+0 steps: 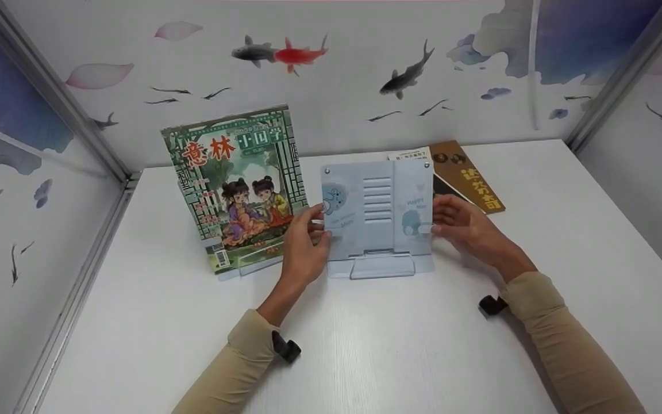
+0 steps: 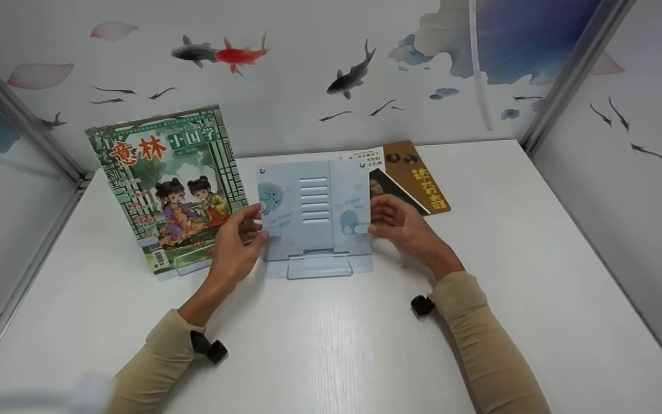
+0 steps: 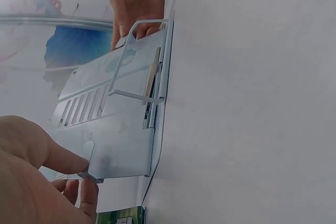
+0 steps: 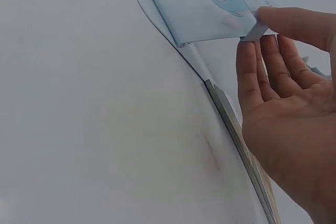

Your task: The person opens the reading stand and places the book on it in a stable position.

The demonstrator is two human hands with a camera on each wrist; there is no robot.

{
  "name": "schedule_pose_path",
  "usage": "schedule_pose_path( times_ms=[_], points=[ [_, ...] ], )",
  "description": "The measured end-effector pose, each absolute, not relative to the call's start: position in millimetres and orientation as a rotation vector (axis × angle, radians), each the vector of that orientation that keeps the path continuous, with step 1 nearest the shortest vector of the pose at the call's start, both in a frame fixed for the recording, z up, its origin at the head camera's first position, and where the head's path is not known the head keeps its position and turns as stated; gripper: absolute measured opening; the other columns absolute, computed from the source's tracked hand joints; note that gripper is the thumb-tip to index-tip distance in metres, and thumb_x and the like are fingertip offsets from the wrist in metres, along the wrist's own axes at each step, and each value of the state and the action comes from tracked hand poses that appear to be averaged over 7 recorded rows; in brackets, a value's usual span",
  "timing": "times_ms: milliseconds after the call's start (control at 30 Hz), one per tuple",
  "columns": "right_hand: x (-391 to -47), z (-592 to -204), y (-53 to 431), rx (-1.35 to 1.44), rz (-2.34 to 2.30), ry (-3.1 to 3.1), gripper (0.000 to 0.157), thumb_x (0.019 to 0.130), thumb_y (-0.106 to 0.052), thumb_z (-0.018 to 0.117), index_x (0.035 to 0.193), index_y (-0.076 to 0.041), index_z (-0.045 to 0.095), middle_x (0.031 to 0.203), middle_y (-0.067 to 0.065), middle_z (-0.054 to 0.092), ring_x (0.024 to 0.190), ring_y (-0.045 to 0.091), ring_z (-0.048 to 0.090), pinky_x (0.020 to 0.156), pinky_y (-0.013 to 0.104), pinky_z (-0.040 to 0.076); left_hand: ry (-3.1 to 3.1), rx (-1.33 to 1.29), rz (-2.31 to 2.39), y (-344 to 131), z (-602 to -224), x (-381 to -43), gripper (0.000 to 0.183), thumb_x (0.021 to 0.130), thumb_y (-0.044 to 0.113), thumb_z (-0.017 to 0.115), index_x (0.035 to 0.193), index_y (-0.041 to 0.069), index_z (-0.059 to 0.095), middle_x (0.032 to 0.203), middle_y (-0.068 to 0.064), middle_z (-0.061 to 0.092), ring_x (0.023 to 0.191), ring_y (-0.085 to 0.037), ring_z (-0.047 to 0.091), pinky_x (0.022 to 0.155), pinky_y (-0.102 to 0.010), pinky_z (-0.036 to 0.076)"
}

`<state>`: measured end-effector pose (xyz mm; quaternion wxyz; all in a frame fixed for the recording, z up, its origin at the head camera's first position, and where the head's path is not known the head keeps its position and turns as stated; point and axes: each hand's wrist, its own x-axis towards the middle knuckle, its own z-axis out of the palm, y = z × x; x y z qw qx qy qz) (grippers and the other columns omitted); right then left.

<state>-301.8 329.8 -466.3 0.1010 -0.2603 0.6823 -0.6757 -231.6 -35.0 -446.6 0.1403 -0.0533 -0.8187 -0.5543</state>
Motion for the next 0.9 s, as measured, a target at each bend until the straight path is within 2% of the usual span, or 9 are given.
schedule_pose_path(
  times_ms=[300, 567, 900],
  points=[
    [-302.8, -471.3, 330.2, -0.798, -2.102, 2.004, 0.031, 0.107, 0.000, 0.062, 0.136, 0.006, 0.053, 0.133, 0.007, 0.061, 0.120, 0.018, 0.063, 0.102, 0.025, 0.059, -2.338, -0.203, -1.595, -34.1, -447.1, -230.7, 0.048, 0.101, -0.002, 0.069, 0.144, 0.015, 0.056, 0.134, -0.006, 0.063, 0.118, -0.021, 0.066, 0.108, -0.038, 0.059],
    [-300.5, -471.1, 326.4, -0.757, -2.171, 2.030, 0.026, 0.106, 0.001, 0.063, 0.131, 0.004, 0.058, 0.124, 0.005, 0.066, 0.112, 0.016, 0.066, 0.096, 0.025, 0.060, -2.290, -0.300, -1.528, -35.0, -448.0, -232.9, 0.052, 0.100, -0.006, 0.067, 0.147, 0.013, 0.055, 0.132, -0.010, 0.063, 0.115, -0.025, 0.067, 0.105, -0.040, 0.061],
    [-285.7, -478.0, 325.4, -0.744, -2.227, 1.941, 0.021, 0.107, 0.002, 0.061, 0.127, -0.004, 0.066, 0.127, 0.005, 0.066, 0.118, 0.019, 0.065, 0.103, 0.028, 0.059, -2.304, -0.295, -1.432, -34.5, -438.0, -233.1, 0.056, 0.100, -0.013, 0.061, 0.149, 0.014, 0.056, 0.133, -0.009, 0.064, 0.121, -0.024, 0.070, 0.104, -0.042, 0.063]
  ],
)
